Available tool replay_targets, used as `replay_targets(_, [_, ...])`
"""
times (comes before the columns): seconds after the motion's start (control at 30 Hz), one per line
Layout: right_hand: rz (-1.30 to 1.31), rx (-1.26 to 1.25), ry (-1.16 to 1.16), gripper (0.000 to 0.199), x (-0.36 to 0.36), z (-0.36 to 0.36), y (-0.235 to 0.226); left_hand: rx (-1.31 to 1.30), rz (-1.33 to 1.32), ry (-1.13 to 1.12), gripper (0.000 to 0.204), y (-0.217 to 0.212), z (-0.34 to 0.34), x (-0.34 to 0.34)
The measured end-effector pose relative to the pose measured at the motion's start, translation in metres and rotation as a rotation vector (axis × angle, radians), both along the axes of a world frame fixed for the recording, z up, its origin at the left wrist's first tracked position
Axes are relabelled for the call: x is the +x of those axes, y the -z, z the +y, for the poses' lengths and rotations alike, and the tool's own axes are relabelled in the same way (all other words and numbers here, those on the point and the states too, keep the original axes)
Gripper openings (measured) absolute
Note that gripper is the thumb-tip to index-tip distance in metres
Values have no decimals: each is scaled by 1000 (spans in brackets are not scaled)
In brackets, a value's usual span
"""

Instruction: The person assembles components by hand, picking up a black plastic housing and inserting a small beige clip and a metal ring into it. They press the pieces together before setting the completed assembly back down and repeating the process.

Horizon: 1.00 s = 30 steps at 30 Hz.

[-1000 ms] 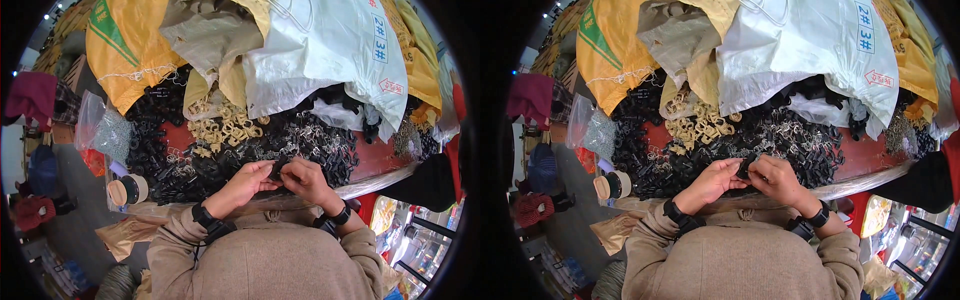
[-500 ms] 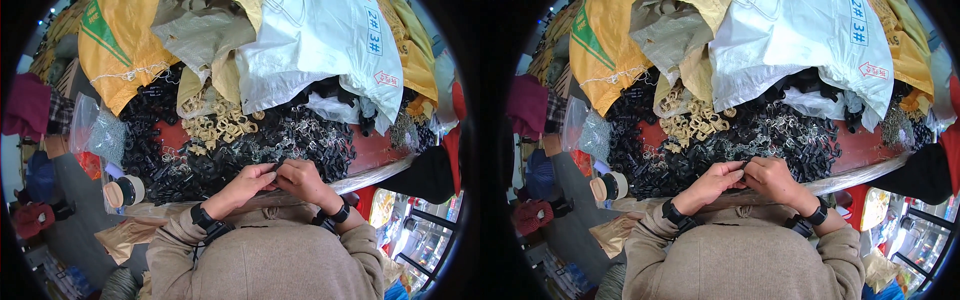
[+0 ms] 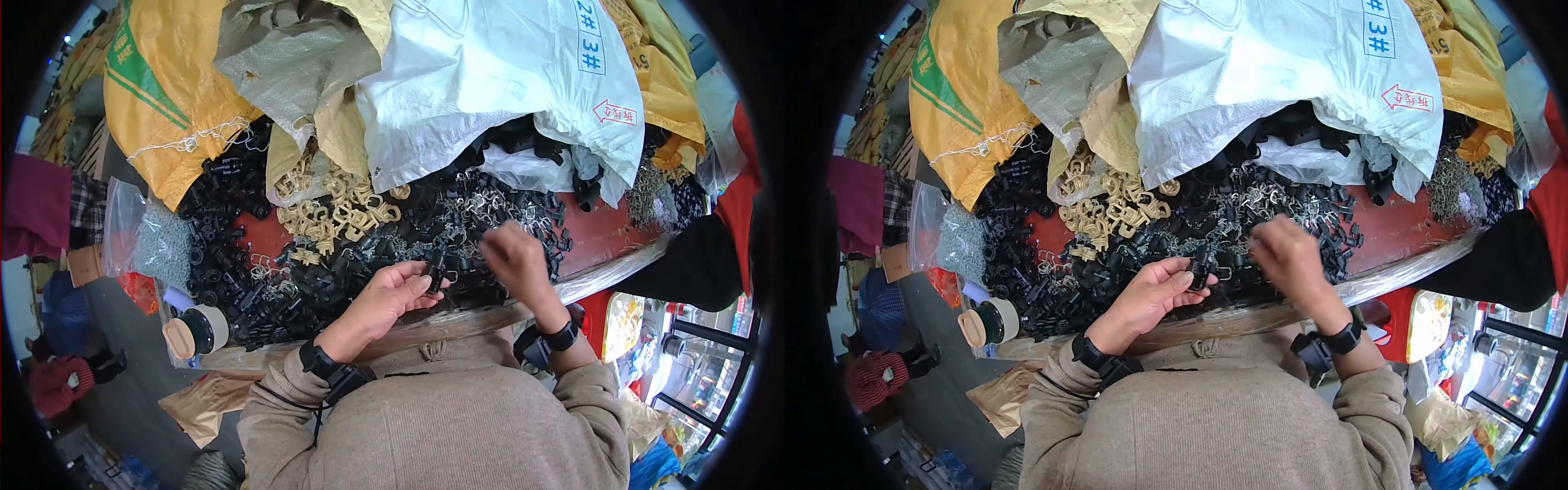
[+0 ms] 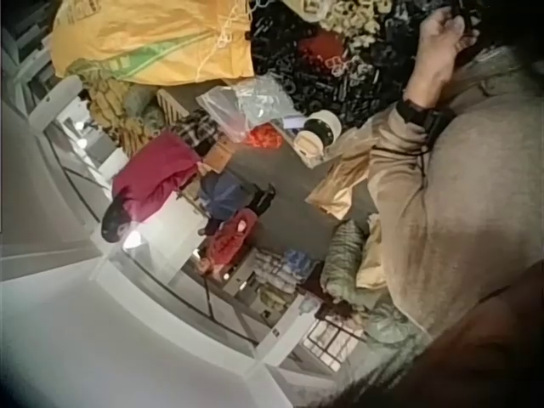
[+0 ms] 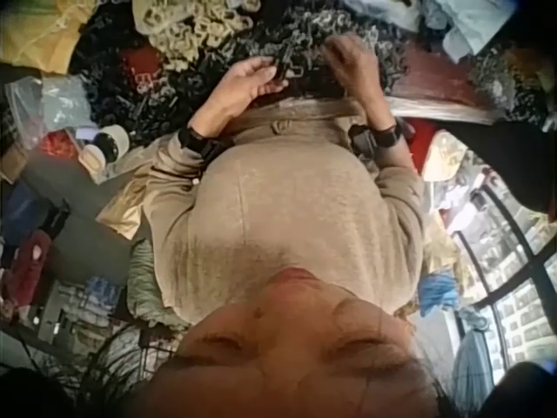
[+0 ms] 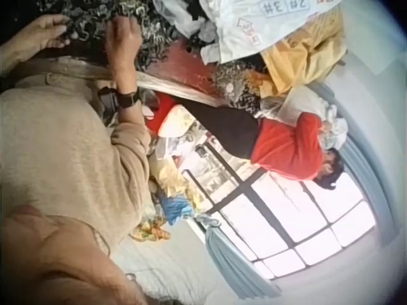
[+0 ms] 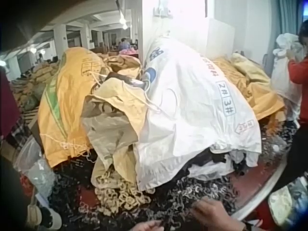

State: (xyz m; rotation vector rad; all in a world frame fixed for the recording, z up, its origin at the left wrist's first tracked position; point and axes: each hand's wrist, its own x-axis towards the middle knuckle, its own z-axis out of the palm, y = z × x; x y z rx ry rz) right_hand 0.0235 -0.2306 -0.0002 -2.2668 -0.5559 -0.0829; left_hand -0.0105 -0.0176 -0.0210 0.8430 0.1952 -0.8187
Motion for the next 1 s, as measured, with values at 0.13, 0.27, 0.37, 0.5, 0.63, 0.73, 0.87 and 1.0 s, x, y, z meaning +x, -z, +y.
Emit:
replay_targets(0.13, [-83, -290, 135, 11, 11, -25, 12, -1, 18, -26, 26, 1, -1, 0])
replay_targets(0.27, [-44, -311, 98, 12, 13, -29, 23, -8, 21, -43, 25, 0, -2, 0])
replay_targets(0.37, [-75, -295, 77, 11, 14, -30, 24, -10, 25, -55, 24, 0, 0, 0])
replay_targets(0.5, [6, -135, 140, 10, 12, -31, 22, -16, 40, -75, 23, 0, 1, 0])
replay_targets(0.63, [247, -13, 213, 9, 12, -29, 15, -38, 43, -93, 23, 0, 1, 1])
replay_targets(0.73, [717, 529, 208, 10, 10, -23, 12, -58, 40, -106, 23, 0, 2, 1])
replay_targets(0.87, [848, 639, 136, 8, 5, -11, 5, -53, 3, -82, 26, -3, 2, 3])
replay_targets(1.0, [904, 676, 10, 8, -1, 7, 2, -106, -26, -137, 26, -5, -2, 3])
